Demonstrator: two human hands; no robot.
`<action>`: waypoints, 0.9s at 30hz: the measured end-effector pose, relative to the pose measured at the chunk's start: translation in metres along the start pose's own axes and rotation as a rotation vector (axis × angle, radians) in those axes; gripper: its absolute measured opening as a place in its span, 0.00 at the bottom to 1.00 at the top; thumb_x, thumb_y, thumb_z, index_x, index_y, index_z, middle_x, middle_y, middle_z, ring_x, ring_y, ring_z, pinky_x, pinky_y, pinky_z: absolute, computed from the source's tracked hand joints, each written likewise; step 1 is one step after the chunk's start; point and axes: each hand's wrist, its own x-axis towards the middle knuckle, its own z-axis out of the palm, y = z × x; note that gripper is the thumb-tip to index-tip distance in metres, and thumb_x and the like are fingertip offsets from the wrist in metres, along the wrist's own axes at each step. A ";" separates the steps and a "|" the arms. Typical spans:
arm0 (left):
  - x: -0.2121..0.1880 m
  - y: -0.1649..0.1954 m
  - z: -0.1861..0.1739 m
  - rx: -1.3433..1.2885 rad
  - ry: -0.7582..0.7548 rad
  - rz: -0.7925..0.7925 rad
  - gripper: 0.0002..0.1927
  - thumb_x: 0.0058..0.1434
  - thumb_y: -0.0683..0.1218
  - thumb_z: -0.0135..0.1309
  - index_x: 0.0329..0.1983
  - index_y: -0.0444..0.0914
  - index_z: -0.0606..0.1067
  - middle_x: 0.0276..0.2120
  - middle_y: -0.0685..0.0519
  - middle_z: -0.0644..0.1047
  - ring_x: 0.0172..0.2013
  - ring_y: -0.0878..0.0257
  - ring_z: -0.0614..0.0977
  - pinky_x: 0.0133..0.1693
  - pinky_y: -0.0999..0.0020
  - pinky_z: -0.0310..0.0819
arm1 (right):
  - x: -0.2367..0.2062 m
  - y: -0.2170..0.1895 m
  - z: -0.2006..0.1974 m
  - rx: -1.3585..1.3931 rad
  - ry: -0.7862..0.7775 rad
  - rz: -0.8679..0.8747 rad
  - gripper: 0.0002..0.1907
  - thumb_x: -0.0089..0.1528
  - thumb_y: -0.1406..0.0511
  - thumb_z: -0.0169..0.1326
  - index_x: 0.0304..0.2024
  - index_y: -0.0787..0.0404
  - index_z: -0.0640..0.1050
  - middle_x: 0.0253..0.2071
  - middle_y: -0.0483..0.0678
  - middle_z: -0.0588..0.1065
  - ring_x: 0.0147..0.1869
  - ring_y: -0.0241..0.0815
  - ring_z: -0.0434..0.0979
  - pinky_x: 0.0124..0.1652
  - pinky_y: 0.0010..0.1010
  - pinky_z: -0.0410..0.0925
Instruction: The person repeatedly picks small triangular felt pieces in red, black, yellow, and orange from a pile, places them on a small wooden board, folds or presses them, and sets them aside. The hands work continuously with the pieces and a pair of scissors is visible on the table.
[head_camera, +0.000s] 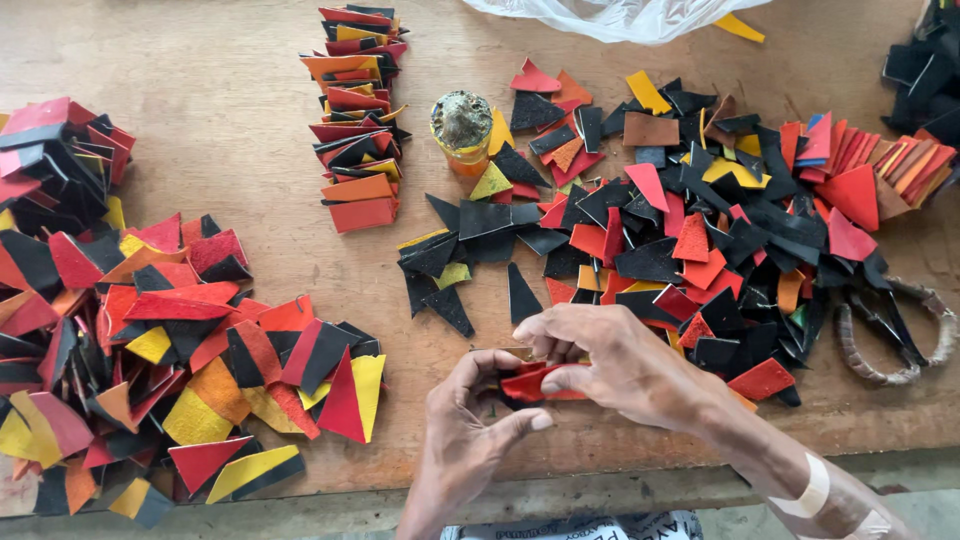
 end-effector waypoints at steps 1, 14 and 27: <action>0.000 0.000 -0.001 0.031 -0.012 0.019 0.25 0.49 0.38 0.70 0.49 0.30 0.73 0.40 0.50 0.82 0.40 0.70 0.83 0.43 0.75 0.79 | 0.001 -0.001 0.002 0.008 -0.001 -0.016 0.27 0.50 0.70 0.67 0.52 0.61 0.77 0.37 0.48 0.80 0.38 0.38 0.82 0.40 0.30 0.75; -0.005 -0.015 -0.009 -0.056 0.146 0.142 0.12 0.66 0.33 0.54 0.52 0.31 0.75 0.46 0.48 0.82 0.44 0.67 0.83 0.45 0.74 0.80 | 0.011 -0.012 0.004 -0.144 0.057 -0.107 0.14 0.56 0.63 0.65 0.42 0.62 0.79 0.36 0.48 0.79 0.42 0.42 0.79 0.41 0.31 0.71; 0.004 0.002 -0.022 0.220 0.306 0.264 0.18 0.57 0.36 0.66 0.49 0.35 0.74 0.42 0.51 0.78 0.42 0.66 0.81 0.47 0.72 0.79 | 0.023 -0.015 0.005 -0.038 -0.019 0.204 0.14 0.59 0.60 0.62 0.44 0.60 0.80 0.31 0.44 0.80 0.34 0.34 0.77 0.36 0.30 0.70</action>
